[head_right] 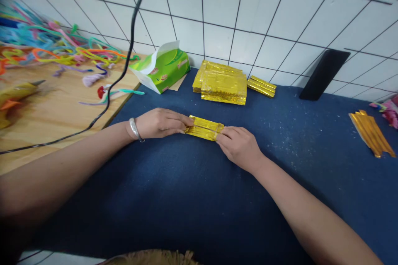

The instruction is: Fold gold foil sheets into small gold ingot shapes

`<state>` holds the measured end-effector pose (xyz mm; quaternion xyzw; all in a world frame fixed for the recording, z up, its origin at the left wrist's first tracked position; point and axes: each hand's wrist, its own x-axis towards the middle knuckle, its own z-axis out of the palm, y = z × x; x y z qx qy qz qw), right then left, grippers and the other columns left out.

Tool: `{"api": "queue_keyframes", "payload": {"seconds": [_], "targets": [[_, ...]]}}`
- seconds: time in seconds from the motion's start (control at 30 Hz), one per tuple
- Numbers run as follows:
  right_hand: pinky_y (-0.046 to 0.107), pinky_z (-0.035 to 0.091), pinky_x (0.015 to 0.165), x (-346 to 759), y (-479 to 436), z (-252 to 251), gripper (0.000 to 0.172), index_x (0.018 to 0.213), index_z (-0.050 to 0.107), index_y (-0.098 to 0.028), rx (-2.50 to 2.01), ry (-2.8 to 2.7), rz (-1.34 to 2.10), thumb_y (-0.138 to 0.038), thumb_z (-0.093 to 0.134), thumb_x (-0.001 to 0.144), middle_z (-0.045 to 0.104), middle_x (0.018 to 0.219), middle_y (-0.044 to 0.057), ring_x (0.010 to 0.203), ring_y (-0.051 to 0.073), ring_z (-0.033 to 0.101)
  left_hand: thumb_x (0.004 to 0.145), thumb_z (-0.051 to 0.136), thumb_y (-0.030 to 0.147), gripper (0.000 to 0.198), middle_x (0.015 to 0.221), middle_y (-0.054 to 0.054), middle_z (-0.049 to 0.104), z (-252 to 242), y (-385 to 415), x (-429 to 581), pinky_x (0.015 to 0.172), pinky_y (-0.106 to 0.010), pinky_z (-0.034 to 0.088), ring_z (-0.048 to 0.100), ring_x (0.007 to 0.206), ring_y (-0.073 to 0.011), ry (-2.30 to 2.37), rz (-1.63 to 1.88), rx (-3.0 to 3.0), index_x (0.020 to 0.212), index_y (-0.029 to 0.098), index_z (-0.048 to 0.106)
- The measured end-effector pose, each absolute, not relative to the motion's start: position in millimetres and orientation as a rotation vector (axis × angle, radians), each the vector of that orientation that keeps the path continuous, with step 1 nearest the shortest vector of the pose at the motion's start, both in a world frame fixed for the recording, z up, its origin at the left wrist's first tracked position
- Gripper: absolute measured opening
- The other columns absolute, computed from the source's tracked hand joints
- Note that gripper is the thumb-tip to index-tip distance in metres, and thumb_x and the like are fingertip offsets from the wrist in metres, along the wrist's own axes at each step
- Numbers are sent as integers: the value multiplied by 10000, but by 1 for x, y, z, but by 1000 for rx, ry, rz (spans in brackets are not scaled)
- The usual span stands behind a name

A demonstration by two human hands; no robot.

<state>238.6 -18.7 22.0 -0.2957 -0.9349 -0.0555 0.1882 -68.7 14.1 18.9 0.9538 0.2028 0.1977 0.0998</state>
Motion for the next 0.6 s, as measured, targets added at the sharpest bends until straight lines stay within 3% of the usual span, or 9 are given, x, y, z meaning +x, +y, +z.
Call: {"api": "queue_keyframes", "payload": {"seconds": [0.17, 0.37, 0.6], "targets": [[362, 477, 845, 236, -22, 24, 151, 927, 649, -214, -858, -2663, -134, -249, 517, 863, 652, 1000, 57, 997, 203, 582, 866, 523, 244, 151, 1110, -62, 633, 17, 14, -68, 931, -292, 488, 589, 1055, -150, 654, 593, 2683, 941, 194, 645], [365, 463, 848, 230, -23, 24, 143, 843, 656, -212, -1006, -2523, 120, -251, 520, 859, 627, 955, 53, 936, 184, 558, 843, 555, 227, 124, 1017, -84, 598, 15, 11, -63, 859, -288, 503, 574, 979, -153, 765, 731, 2517, 876, 171, 661], [377, 436, 879, 229, -26, 20, 107, 882, 639, -220, -1039, -2427, 225, -247, 542, 847, 637, 948, 31, 959, 186, 545, 848, 558, 244, 137, 1006, -65, 633, 11, 11, -63, 864, -284, 506, 602, 977, -143, 759, 681, 2539, 920, 190, 661]]}}
